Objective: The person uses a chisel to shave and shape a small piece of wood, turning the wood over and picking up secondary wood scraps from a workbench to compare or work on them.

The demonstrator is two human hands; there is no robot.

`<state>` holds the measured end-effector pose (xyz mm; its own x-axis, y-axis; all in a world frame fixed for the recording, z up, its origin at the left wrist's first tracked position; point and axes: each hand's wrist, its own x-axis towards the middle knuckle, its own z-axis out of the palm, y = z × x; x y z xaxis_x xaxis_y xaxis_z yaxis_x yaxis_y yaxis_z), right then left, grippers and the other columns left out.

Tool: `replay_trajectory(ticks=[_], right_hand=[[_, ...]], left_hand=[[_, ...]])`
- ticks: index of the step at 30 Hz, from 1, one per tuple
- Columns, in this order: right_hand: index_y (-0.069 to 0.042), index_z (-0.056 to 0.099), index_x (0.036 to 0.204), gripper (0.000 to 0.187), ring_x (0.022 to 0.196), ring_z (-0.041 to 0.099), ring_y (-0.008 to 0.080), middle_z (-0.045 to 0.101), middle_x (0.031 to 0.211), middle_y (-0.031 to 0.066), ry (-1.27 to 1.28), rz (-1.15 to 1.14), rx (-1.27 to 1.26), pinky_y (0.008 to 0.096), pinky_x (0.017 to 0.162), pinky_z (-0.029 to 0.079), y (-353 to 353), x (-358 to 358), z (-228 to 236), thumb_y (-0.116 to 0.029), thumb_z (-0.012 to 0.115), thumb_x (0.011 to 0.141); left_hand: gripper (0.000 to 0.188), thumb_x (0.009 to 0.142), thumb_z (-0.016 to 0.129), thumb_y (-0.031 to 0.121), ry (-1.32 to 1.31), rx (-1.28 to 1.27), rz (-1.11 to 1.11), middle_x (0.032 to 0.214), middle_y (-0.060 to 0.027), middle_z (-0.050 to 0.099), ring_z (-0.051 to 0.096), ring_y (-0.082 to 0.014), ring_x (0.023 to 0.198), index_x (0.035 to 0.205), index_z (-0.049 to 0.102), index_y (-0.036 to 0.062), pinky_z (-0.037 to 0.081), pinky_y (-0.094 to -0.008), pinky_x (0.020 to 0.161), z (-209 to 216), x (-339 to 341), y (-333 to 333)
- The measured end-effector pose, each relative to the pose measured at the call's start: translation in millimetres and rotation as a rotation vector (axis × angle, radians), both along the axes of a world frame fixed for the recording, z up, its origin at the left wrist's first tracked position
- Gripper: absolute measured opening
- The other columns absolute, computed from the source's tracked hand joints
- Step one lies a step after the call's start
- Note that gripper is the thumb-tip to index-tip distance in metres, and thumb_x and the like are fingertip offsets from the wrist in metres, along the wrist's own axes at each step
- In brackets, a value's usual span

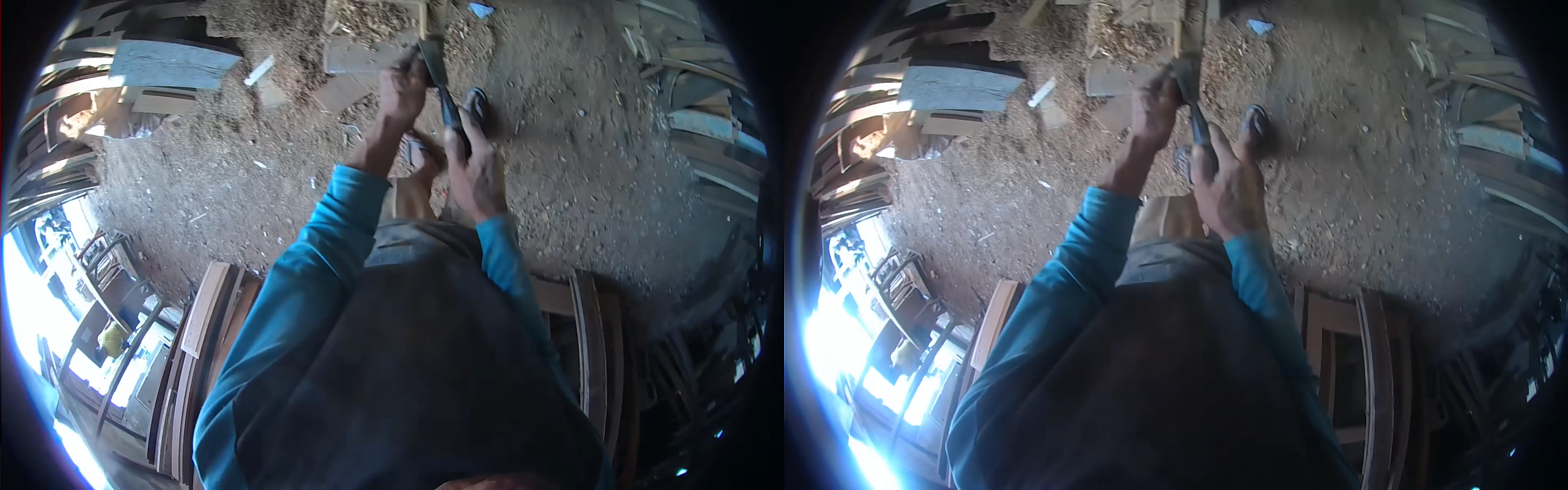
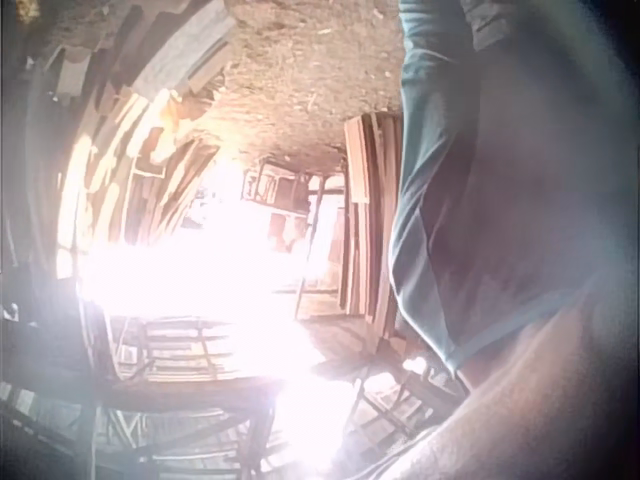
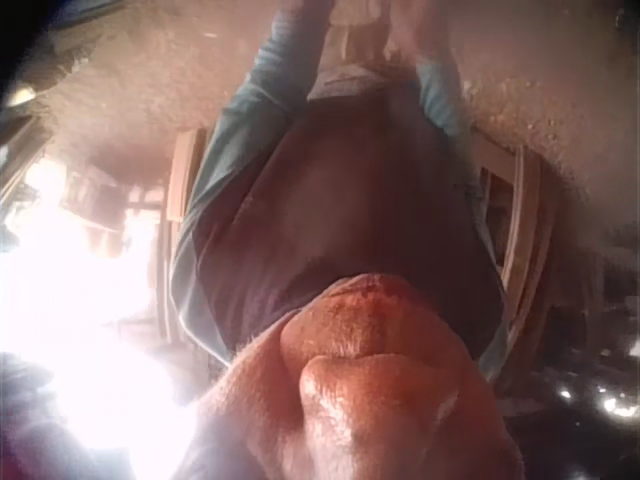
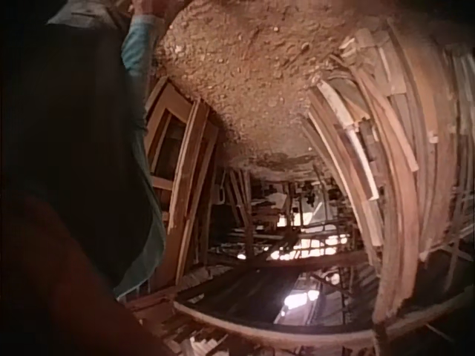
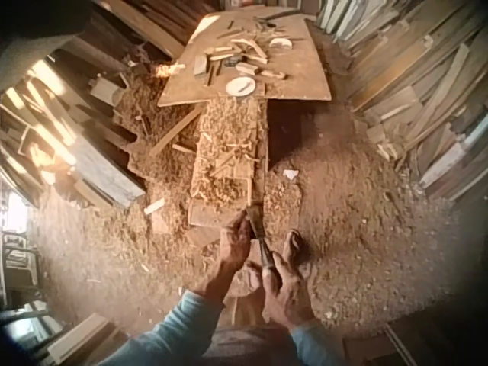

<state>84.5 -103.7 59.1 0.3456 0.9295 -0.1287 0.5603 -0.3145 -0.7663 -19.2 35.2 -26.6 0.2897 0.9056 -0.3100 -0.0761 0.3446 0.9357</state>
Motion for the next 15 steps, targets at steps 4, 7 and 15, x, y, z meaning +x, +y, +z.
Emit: replay_trajectory(ticks=[4,7,15], right_hand=[[0.006,0.053,0.142,0.055,0.125,0.061,0.0458,0.061,0.134,0.0321,0.128,-0.043,-0.179,0.047,0.103,0.048,18.1,0.7,6.6,-0.034,0.052,0.105],[0.005,0.055,0.14,0.053,0.119,0.064,0.0445,0.064,0.128,0.032,0.126,-0.027,-0.156,0.0473,0.099,0.05,12.4,-2.1,12.0,-0.035,0.052,0.105],[-0.003,0.057,0.141,0.051,0.112,0.065,0.0486,0.066,0.117,0.0356,0.242,-0.092,-0.124,0.0531,0.1,0.048,45.2,5.5,2.7,-0.038,0.051,0.104]], left_hand=[[0.042,0.11,0.051,0.024,-0.005,-0.019,-0.035,0.103,-0.0024,0.07,0.063,-0.0096,0.083,0.144,0.056,-0.0001,0.057,-0.0289,0.076,3.4,-1.5,-1.1],[0.044,0.111,0.052,0.025,0.122,-0.097,-0.043,0.104,-0.003,0.07,0.062,-0.0092,0.084,0.147,0.054,0.0,0.057,-0.0291,0.077,9.8,-1.4,-1.5],[0.043,0.108,0.057,0.023,0.048,-0.064,0.045,0.095,-0.0042,0.072,0.062,-0.0076,0.083,0.142,0.057,-0.0046,0.055,-0.0278,0.074,9.4,1.9,-2.7]])
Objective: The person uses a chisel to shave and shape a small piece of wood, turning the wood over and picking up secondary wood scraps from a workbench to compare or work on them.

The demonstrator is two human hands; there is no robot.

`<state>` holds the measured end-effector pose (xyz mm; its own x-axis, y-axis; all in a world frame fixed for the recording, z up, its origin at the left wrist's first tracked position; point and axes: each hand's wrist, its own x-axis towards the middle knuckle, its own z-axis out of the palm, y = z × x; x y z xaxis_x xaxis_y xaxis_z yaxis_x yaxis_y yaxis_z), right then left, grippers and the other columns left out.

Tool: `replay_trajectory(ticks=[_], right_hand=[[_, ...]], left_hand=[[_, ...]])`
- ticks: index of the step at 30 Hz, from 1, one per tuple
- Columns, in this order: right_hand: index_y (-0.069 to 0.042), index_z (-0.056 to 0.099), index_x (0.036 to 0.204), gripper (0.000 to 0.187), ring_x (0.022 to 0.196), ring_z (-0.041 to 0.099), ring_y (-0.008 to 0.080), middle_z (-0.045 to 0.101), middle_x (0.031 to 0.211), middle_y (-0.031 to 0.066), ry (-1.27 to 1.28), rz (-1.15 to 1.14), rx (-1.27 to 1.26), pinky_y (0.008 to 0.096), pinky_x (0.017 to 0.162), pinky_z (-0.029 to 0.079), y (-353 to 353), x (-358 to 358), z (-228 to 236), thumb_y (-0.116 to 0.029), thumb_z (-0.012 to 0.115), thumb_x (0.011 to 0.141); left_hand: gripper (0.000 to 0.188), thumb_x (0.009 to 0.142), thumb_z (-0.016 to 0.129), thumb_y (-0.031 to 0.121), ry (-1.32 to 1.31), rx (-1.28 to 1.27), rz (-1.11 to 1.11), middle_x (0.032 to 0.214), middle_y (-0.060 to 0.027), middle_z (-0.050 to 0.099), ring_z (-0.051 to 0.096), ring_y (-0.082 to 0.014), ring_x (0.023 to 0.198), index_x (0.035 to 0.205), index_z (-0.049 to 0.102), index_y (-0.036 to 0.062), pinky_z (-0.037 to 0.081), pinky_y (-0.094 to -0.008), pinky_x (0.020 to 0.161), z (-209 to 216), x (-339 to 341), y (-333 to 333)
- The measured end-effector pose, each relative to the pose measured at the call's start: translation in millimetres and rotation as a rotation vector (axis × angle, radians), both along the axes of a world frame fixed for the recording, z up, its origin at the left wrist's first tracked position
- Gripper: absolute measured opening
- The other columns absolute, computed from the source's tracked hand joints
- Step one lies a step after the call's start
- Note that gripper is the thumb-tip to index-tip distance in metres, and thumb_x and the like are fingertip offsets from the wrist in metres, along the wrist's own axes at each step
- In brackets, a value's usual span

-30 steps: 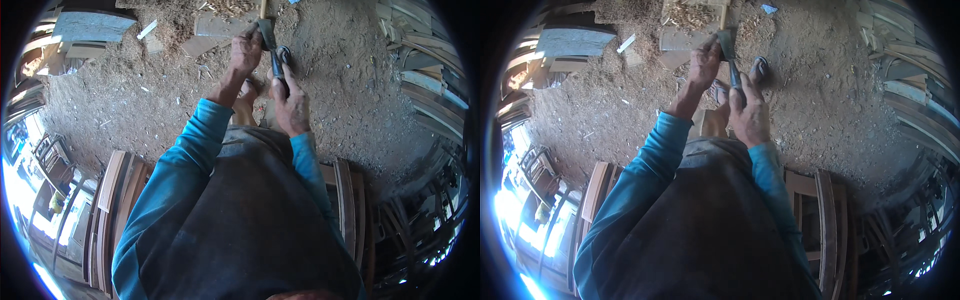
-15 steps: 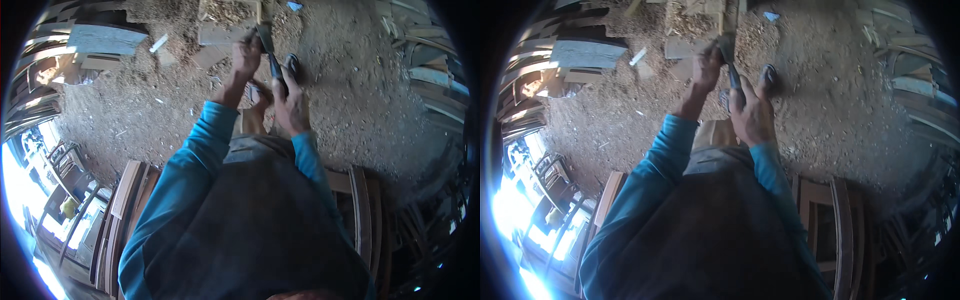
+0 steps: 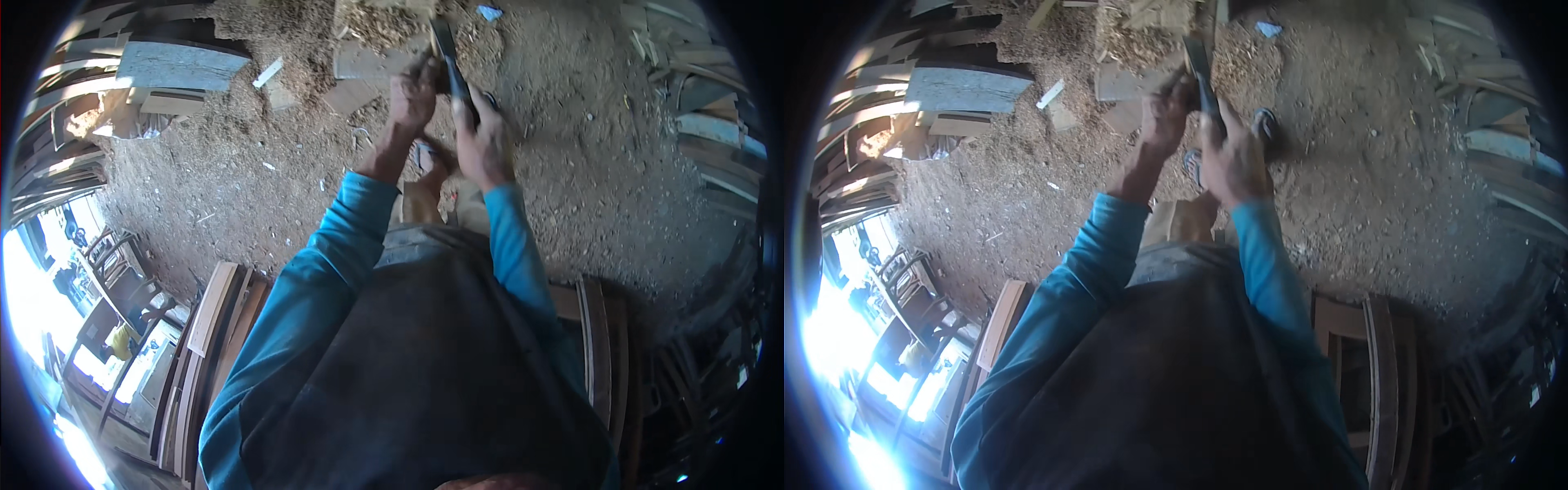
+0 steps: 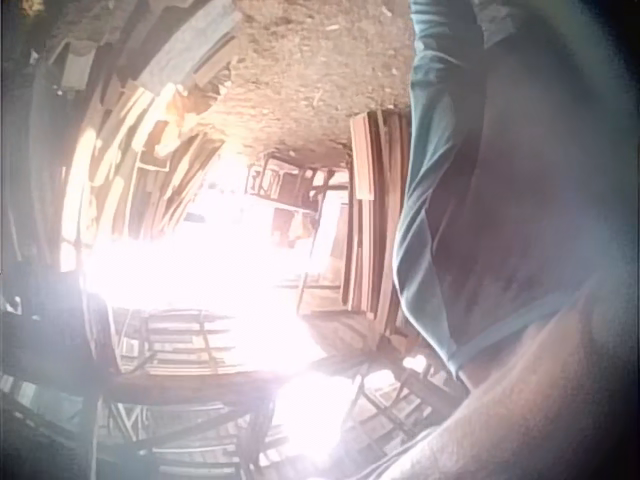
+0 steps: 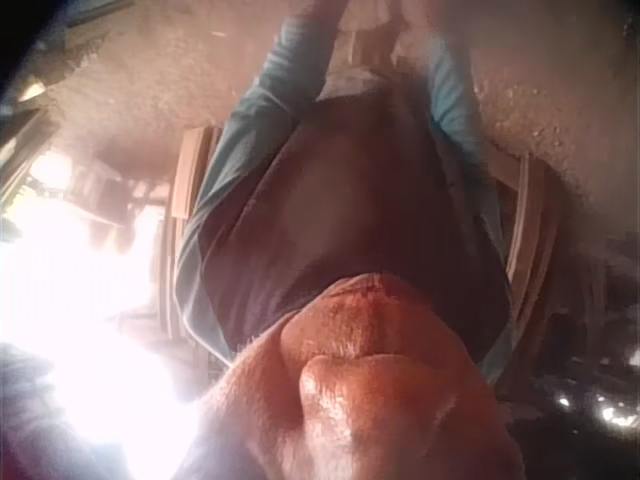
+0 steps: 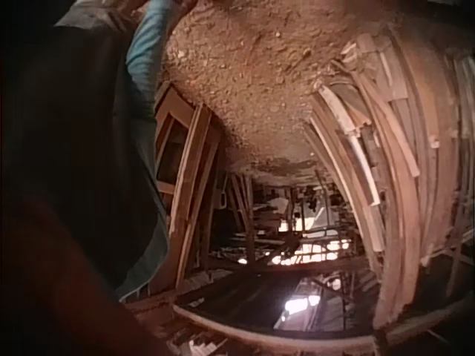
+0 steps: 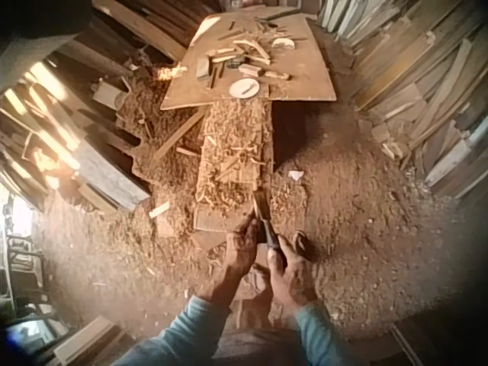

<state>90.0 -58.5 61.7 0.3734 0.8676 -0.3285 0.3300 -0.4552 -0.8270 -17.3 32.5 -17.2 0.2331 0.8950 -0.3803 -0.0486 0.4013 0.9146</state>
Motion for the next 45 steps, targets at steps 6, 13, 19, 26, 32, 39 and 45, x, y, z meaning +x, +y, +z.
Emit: replay_trajectory(ticks=[6,13,19,26,32,39,45], right_hand=[[-0.001,0.056,0.141,0.054,0.11,0.064,0.0507,0.062,0.127,0.0342,-0.035,0.044,-0.077,0.0512,0.096,0.051,4.1,4.5,16.7,-0.04,0.05,0.105],[0.004,0.054,0.142,0.053,0.117,0.064,0.0478,0.064,0.126,0.0344,-0.012,0.058,-0.034,0.0475,0.098,0.052,-14.6,-0.3,30.7,-0.033,0.053,0.105],[0.003,0.055,0.142,0.051,0.12,0.063,0.0465,0.064,0.13,0.0313,-0.045,0.052,-0.046,0.0476,0.099,0.051,-10.2,3.6,22.9,-0.032,0.054,0.104],[0.003,0.055,0.141,0.05,0.123,0.061,0.0472,0.063,0.13,0.0318,-0.066,0.055,-0.038,0.0483,0.105,0.049,-1.6,-3.2,20.9,-0.03,0.054,0.104],[0.004,0.055,0.141,0.053,0.112,0.066,0.0454,0.067,0.121,0.0324,-0.049,0.018,-0.089,0.0471,0.096,0.053,24.3,-4.4,-0.8,-0.034,0.055,0.103],[-0.004,0.056,0.143,0.048,0.099,0.072,0.0383,0.072,0.107,0.0264,-0.008,0.029,-0.039,0.0451,0.086,0.056,20.9,9.2,-4.4,-0.031,0.054,0.103],[-0.007,0.053,0.148,0.053,0.094,0.07,0.0254,0.066,0.112,0.0199,0.186,-0.065,0.072,0.0379,0.077,0.058,-21.7,23.8,2.1,-0.027,0.059,0.099]], left_hand=[[0.045,0.109,0.054,0.026,-0.049,0.013,-0.053,0.087,-0.0048,0.07,0.063,-0.0095,0.076,0.144,0.055,-0.003,0.056,-0.0279,0.069,-0.4,1.6,-2.3],[0.047,0.11,0.053,0.025,-0.049,-0.03,-0.055,0.087,-0.0041,0.07,0.064,-0.0096,0.074,0.15,0.051,0.0001,0.057,-0.0284,0.069,8.0,-1.3,2.6],[0.048,0.11,0.053,0.025,0.027,-0.022,-0.107,0.094,-0.0048,0.071,0.067,-0.0107,0.083,0.15,0.049,-0.002,0.058,-0.0284,0.075,12.9,-4.5,-3.1],[0.042,0.109,0.053,0.019,-0.054,0.017,-0.07,0.086,-0.002,0.067,0.063,-0.0081,0.075,0.148,0.053,0.0003,0.057,-0.0278,0.069,7.1,-4.0,5.3],[0.044,0.109,0.054,0.02,-0.107,-0.001,-0.026,0.087,-0.0034,0.068,0.061,-0.0079,0.077,0.148,0.052,-0.0012,0.055,-0.0283,0.069,-0.1,-1.5,6.4],[0.046,0.109,0.054,0.018,-0.077,-0.001,-0.095,0.099,-0.0047,0.071,0.063,-0.0089,0.084,0.151,0.049,0.0008,0.056,-0.0272,0.076,4.5,-2.0,3.4],[0.042,0.11,0.052,0.021,-0.206,-0.062,-0.136,0.103,-0.0046,0.071,0.064,-0.0096,0.084,0.146,0.053,0.0006,0.056,-0.0265,0.079,6.7,-8.4,2.9]])
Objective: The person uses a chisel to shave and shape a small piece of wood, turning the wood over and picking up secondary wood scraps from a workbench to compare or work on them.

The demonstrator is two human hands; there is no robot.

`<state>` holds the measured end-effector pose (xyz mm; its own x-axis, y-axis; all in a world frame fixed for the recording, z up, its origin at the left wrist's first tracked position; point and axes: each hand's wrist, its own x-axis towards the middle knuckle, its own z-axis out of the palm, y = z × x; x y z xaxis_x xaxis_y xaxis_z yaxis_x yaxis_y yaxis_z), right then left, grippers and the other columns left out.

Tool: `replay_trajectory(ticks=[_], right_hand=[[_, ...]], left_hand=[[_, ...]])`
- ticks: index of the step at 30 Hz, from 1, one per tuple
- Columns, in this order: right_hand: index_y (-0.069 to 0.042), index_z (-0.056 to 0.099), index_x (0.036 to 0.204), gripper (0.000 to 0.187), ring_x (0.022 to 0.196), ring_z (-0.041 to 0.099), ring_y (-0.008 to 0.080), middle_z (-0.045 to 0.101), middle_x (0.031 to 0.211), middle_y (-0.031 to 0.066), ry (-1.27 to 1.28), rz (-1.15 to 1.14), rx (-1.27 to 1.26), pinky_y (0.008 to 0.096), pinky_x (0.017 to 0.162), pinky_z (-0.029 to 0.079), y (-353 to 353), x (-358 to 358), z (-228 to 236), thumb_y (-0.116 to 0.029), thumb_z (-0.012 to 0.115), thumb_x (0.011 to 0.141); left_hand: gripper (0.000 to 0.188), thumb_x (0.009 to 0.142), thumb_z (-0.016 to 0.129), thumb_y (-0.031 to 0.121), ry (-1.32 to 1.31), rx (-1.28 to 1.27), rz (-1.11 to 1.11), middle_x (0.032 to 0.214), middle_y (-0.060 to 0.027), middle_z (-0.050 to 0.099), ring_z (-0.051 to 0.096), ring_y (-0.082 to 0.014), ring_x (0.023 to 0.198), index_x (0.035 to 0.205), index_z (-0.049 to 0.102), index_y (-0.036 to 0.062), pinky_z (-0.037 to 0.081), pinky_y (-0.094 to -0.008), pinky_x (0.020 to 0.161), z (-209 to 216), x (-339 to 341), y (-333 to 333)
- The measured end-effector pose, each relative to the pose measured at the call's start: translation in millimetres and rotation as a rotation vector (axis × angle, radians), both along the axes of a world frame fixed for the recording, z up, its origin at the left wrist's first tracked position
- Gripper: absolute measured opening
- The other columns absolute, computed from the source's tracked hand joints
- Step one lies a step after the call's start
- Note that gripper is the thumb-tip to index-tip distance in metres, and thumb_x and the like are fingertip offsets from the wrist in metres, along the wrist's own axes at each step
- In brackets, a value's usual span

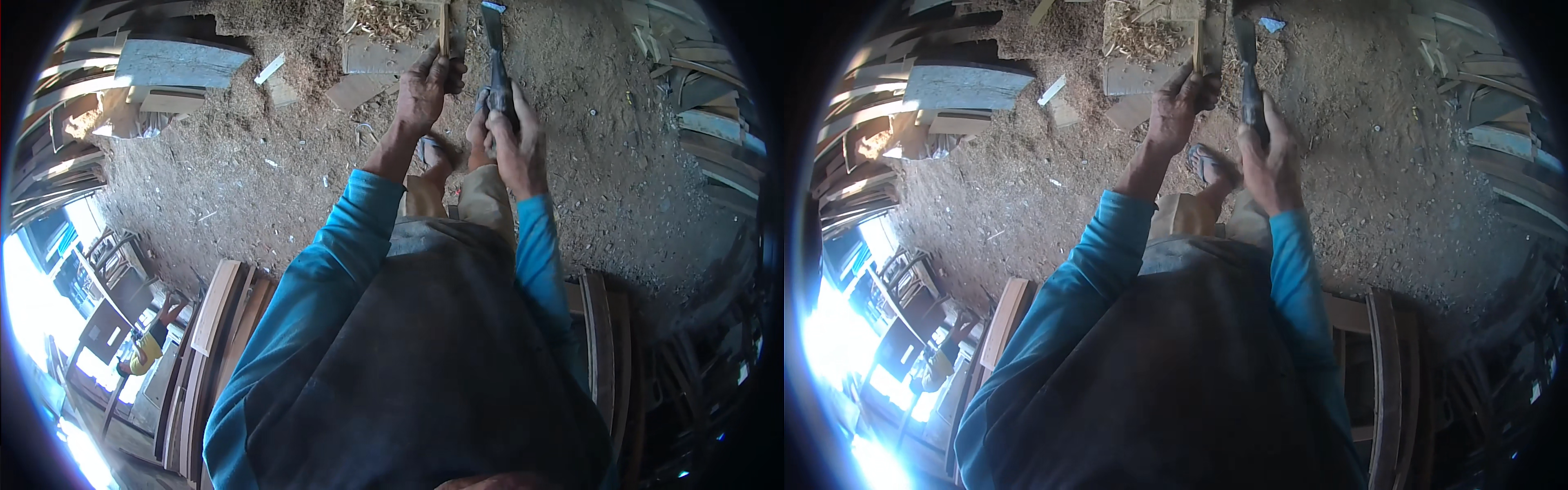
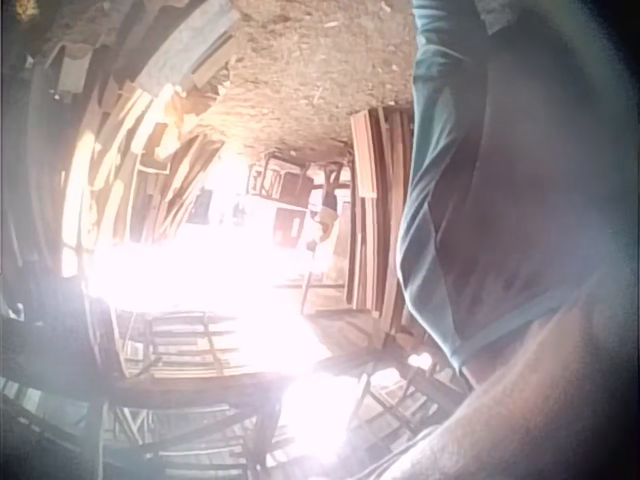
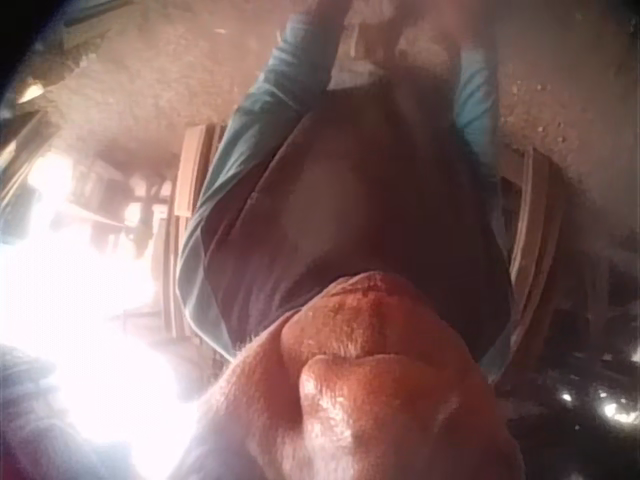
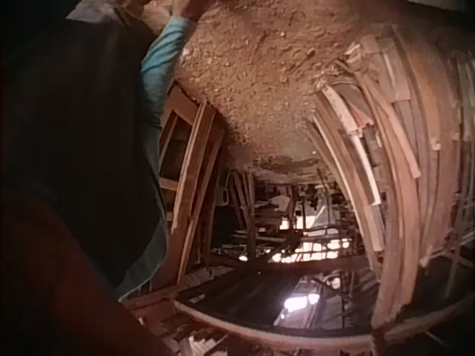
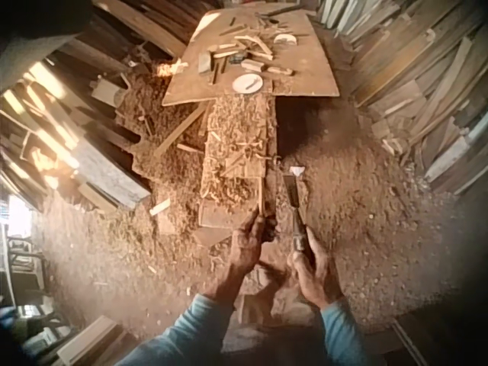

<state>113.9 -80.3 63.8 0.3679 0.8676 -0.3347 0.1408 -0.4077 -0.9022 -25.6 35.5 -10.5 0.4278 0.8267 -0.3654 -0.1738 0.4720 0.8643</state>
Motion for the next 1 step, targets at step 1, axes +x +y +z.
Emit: replay_trajectory(ticks=[1], right_hand=[[-0.007,0.053,0.148,0.053,0.094,0.07,0.0254,0.066,0.112,0.0199,-0.003,0.003,0.002,0.0379,0.077,0.058,1.1,1.7,0.3,-0.027,0.059,0.099]], left_hand=[[0.043,0.11,0.053,0.024,-0.01,0.012,0.008,0.103,-0.0049,0.071,0.064,-0.0099,0.084,0.146,0.053,0.0011,0.056,-0.0261,0.078,-0.5,0.0,-0.2]])
